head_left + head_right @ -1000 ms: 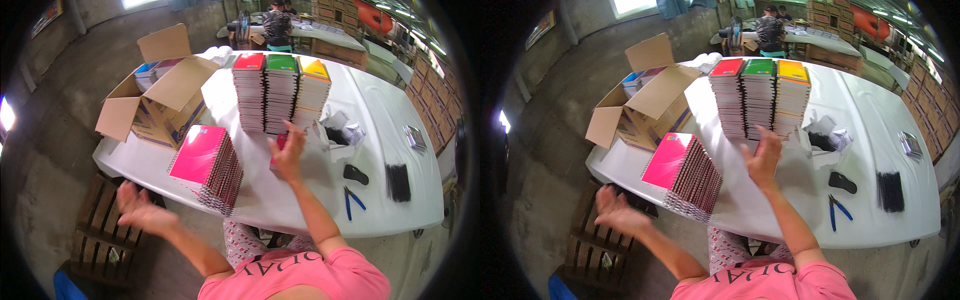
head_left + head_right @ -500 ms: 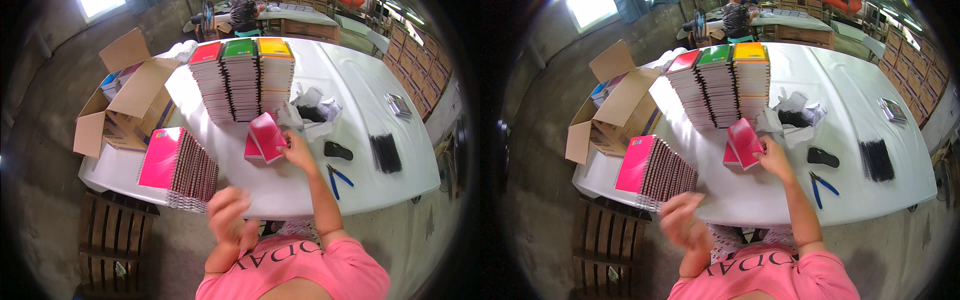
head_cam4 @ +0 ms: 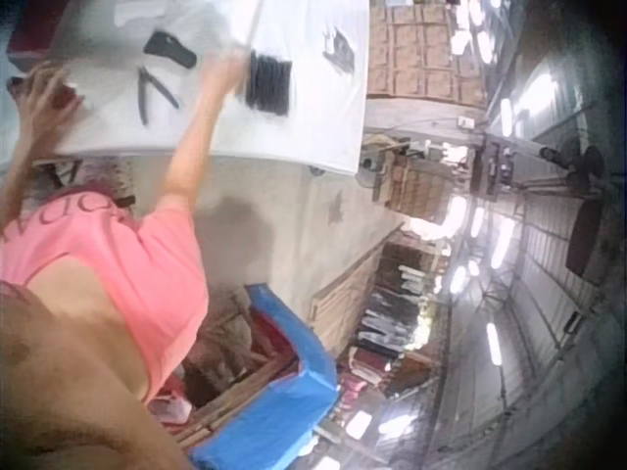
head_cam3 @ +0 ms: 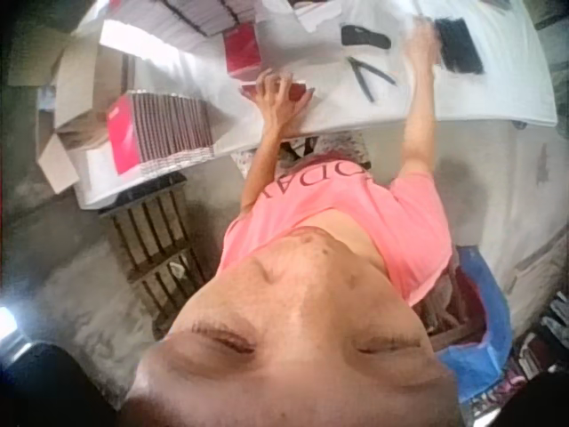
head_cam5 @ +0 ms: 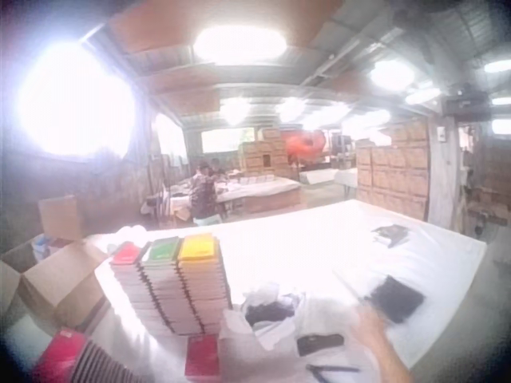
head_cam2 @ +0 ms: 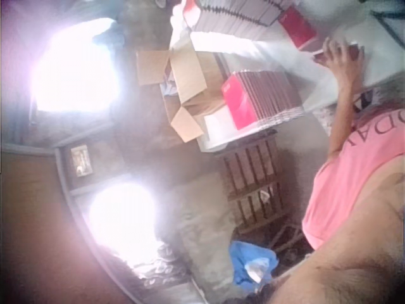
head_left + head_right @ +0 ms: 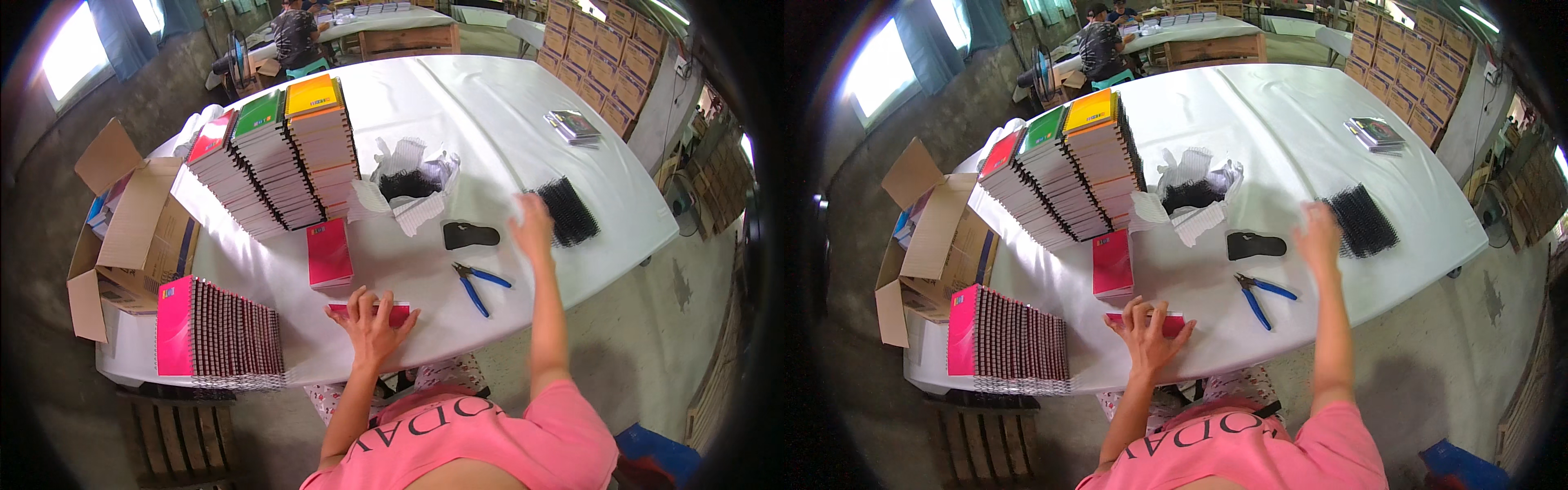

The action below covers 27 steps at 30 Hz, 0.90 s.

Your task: The person assembles spiral notebooks by inserting a metal coil through the punched holes and using a tool to crimp the ends of the coil.

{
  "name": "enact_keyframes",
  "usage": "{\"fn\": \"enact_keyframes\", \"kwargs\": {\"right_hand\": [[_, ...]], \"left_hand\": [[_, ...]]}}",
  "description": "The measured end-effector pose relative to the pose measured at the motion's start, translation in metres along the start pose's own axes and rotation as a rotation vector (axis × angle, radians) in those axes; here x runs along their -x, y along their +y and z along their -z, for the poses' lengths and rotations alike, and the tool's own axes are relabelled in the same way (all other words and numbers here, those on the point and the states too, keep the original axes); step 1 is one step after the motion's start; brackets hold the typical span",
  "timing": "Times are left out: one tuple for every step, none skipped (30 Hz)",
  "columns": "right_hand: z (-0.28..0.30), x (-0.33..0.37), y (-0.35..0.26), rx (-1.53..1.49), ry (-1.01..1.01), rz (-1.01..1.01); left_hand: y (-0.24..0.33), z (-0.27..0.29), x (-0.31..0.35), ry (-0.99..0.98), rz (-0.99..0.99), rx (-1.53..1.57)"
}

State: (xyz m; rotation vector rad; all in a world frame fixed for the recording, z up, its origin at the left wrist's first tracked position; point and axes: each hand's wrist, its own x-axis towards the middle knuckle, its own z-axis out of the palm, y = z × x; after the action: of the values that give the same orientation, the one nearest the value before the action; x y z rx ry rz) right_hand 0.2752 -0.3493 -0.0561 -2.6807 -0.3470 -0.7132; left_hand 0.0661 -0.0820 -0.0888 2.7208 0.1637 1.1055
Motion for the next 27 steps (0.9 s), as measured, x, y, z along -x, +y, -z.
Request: {"fn": "enact_keyframes", "kwargs": {"right_hand": [[-0.005, -0.011, 0.029, 0.106, -0.019, -0.152], [-0.012, -0.017, 0.051, 0.264, -0.069, -0.252], [-0.021, -0.020, 0.069, 0.274, -0.116, -0.310], [-0.028, -0.023, 0.083, 0.267, -0.165, -0.287], [-0.033, -0.027, 0.097, 0.263, -0.214, -0.265], [-0.034, -0.028, 0.098, 0.262, -0.273, -0.243], [-0.036, -0.031, 0.098, 0.251, -0.291, -0.205], [-0.036, -0.036, 0.098, 0.228, -0.288, -0.198], [-0.032, -0.040, 0.088, 0.201, -0.292, -0.192], [-0.026, -0.043, 0.081, 0.176, -0.293, -0.190], [-0.021, -0.045, 0.077, 0.147, -0.307, -0.153], [-0.016, -0.043, 0.075, 0.120, -0.323, -0.123], [-0.013, -0.040, 0.075, 0.093, -0.338, -0.094], [-0.013, -0.041, 0.076, 0.087, -0.374, -0.090], [-0.013, -0.043, 0.075, 0.078, -0.408, -0.085], [-0.012, -0.044, 0.075, 0.070, -0.442, -0.081], [-0.010, -0.041, 0.075, 0.084, -0.380, -0.064], [-0.007, -0.038, 0.068, 0.095, -0.317, -0.042], [-0.004, -0.036, 0.061, 0.106, -0.254, -0.020], [0.001, -0.035, 0.054, 0.034, -0.222, 0.011], [0.010, -0.030, 0.039, -0.041, -0.199, 0.040], [0.017, -0.027, 0.021, -0.120, -0.177, 0.071], [0.024, -0.021, 0.003, -0.234, -0.312, 0.019], [0.031, -0.012, -0.024, -0.334, -0.443, 0.015], [0.034, 0.002, -0.050, -0.431, -0.569, 0.010], [0.029, 0.021, -0.072, -0.663, -0.670, 0.095], [0.027, 0.039, -0.091, -0.891, -0.764, 0.176]], "left_hand": [[-0.001, 0.001, 0.000, 0.012, 0.010, 0.014], [-0.002, 0.002, -0.001, 0.030, 0.023, 0.023], [-0.003, 0.001, -0.003, 0.030, 0.048, 0.013], [-0.004, 0.000, -0.004, 0.028, 0.078, 0.002], [-0.004, -0.001, -0.005, 0.026, 0.108, -0.006], [-0.005, -0.001, -0.002, 0.029, 0.116, 0.000], [-0.006, -0.001, -0.002, 0.034, 0.122, 0.008], [-0.008, -0.001, -0.001, 0.038, 0.127, 0.019], [-0.010, 0.002, 0.002, 0.046, 0.117, 0.008], [-0.011, 0.004, 0.003, 0.055, 0.104, 0.002], [-0.011, 0.006, 0.003, 0.065, 0.089, -0.002], [-0.011, 0.009, 0.003, 0.079, 0.092, -0.007], [-0.010, 0.010, 0.002, 0.093, 0.094, -0.010], [-0.010, 0.010, 0.002, 0.108, 0.096, -0.014], [-0.010, 0.010, 0.001, 0.097, 0.104, -0.011], [-0.010, 0.010, 0.001, 0.088, 0.111, -0.007], [-0.009, 0.009, 0.001, 0.078, 0.119, -0.003], [-0.010, 0.009, 0.002, 0.080, 0.112, 0.006], [-0.012, 0.009, 0.004, 0.083, 0.105, 0.017], [-0.013, 0.008, 0.004, 0.085, 0.097, 0.028], [-0.013, 0.006, 0.007, 0.087, 0.103, 0.042], [-0.013, 0.003, 0.009, 0.090, 0.111, 0.052], [-0.012, 0.000, 0.011, 0.092, 0.117, 0.064], [-0.013, 0.000, 0.013, 0.091, 0.119, 0.058], [-0.013, 0.000, 0.013, 0.093, 0.118, 0.053], [-0.014, -0.001, 0.013, 0.095, 0.112, 0.053], [-0.014, -0.002, 0.012, 0.108, 0.112, 0.051]]}}
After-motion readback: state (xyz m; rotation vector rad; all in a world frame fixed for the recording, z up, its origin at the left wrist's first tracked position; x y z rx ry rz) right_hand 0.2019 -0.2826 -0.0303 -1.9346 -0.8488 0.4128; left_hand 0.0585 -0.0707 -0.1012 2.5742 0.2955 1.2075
